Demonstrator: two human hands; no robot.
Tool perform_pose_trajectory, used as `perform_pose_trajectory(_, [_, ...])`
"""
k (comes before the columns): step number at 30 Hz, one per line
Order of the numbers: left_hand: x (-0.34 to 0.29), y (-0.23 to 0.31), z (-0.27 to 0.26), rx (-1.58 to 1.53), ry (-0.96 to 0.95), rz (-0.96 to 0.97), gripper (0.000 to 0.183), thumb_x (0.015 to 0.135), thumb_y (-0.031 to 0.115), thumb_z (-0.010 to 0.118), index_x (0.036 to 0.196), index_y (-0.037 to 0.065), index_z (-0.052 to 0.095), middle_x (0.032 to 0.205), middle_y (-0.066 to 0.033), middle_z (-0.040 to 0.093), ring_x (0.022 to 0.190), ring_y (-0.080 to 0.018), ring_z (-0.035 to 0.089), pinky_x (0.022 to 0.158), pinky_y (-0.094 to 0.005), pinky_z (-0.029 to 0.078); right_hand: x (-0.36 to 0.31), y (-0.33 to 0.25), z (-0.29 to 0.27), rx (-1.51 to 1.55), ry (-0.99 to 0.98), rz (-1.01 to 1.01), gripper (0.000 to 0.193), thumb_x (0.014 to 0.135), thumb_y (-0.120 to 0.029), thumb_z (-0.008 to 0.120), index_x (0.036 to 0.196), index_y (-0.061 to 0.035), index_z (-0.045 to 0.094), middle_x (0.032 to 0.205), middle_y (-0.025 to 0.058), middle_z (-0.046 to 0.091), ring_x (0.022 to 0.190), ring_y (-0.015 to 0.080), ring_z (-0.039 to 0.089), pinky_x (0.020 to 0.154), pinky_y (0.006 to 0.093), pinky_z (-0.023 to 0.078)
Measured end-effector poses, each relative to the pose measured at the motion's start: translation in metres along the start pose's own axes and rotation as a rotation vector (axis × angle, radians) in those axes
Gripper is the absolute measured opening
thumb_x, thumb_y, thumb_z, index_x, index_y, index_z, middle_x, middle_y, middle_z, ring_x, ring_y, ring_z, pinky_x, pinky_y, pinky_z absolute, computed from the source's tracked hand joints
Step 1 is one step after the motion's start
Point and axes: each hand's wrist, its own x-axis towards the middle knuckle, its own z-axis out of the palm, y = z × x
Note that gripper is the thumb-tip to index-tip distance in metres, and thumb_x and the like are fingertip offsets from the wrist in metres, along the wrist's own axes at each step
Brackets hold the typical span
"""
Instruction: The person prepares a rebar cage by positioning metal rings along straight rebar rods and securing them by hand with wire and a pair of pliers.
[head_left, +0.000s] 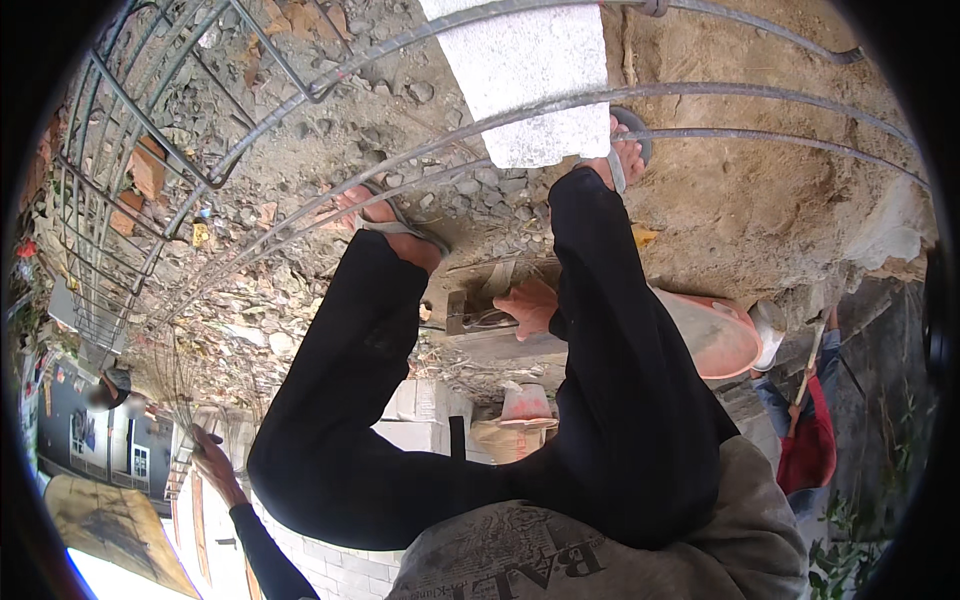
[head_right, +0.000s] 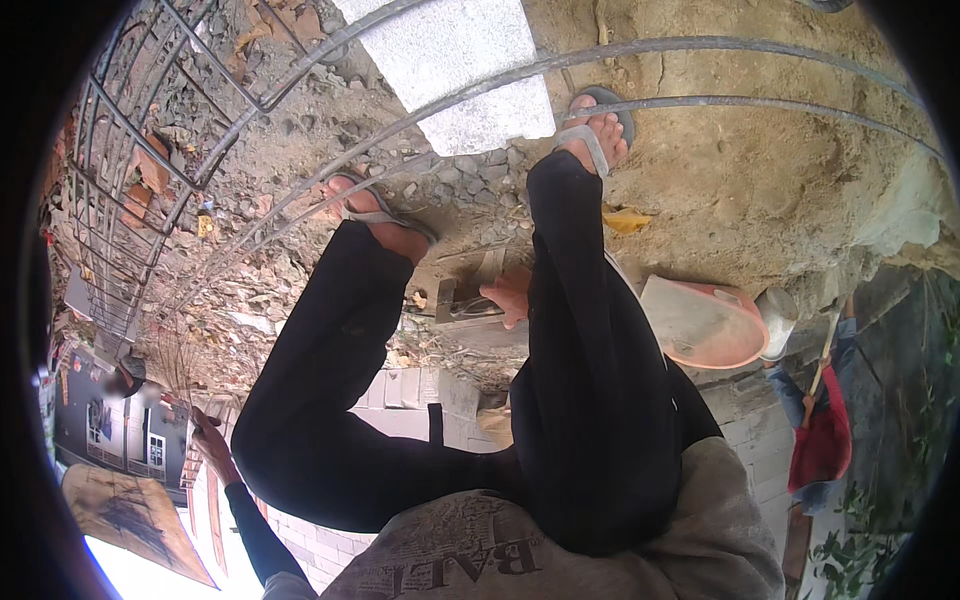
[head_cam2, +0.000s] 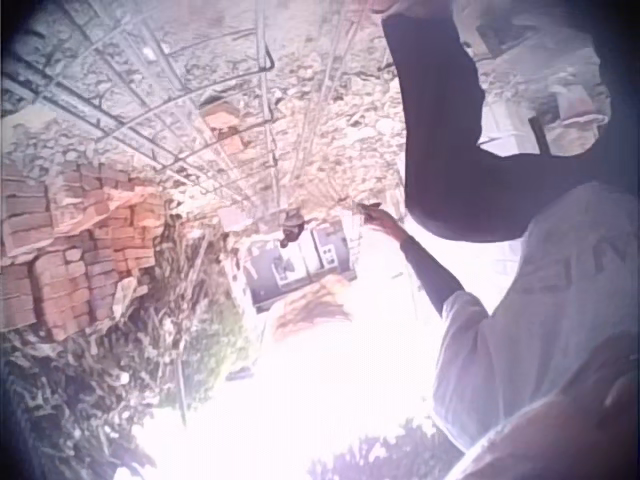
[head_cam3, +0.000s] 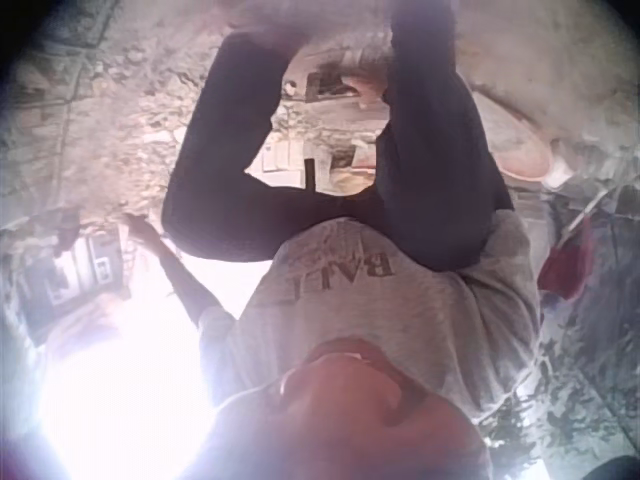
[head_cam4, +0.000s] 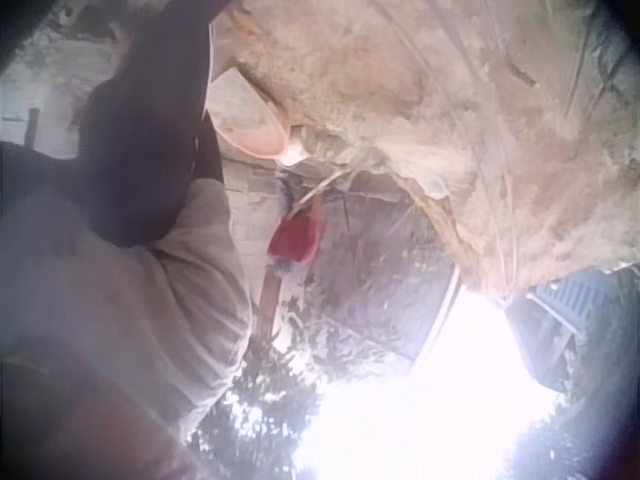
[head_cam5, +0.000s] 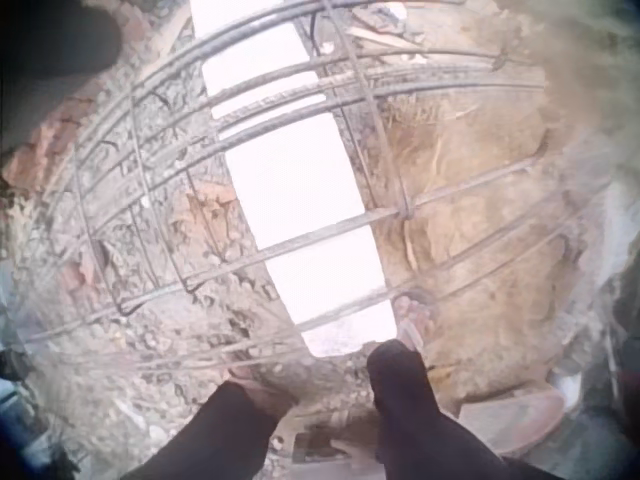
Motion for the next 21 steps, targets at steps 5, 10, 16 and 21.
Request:
perform_pose_trajectory(5, [0.006,0.038,0.076,0.094,-0.108,-0.093,0.077,0.099,0.062,0.037,0.072,-0.005,0.066,0.068,-0.0252,0.063,0.073,-0.0423,0.064,0.071,-0.0511,0.046,0.017,0.028,0.017,-0.12,-0.007,-0.02,0.051,0.064,-0.034,0.083,0.1,-0.008,0.059,0.08,0.0135,0.065,0.082,0.033,0.066,0.069,0.0485,0.049])
perform_pose_trajectory(10, [0.033,0.01,0.125,-0.018,-0.172,-0.105,0.065,0.098,0.055,0.042,0.086,-0.002,0.071,0.085,-0.023,0.07,0.08,-0.0383,0.066,0.077,-0.0476,0.05,0.033,0.08,-0.1,-0.321,1.333,0.875,0.036,0.09,-0.033,0.056,0.116,-0.0079,0.06,0.114,0.0133,0.062,0.11,0.0302,0.057,0.093,0.0452,0.04])
perform_pose_trajectory(16, [0.021,0.085,0.186,-0.3,-0.163,0.164,0.056,0.095,0.048,0.045,0.087,-0.001,0.07,0.086,-0.0227,0.069,0.079,-0.0379,0.065,0.075,-0.0476,0.05,0.012,0.068,-0.164,0.192,1.549,1.066,0.054,0.102,-0.049,0.034,0.131,-0.011,0.06,0.136,0.0112,0.058,0.134,0.0279,0.046,0.113,0.042,0.028])
perform_pose_trajectory(21, [-0.066,0.293,0.208,-0.636,-0.292,0.619,0.049,0.092,0.042,0.048,0.088,-0.001,0.07,0.086,-0.0224,0.069,0.079,-0.0376,0.065,0.074,-0.0477,0.049,-0.019,0.083,-0.117,0.238,1.549,1.036,0.054,0.099,-0.049,0.04,0.132,-0.0104,0.057,0.135,0.0133,0.057,0.13,0.0305,0.048,0.108,0.0443,0.033])
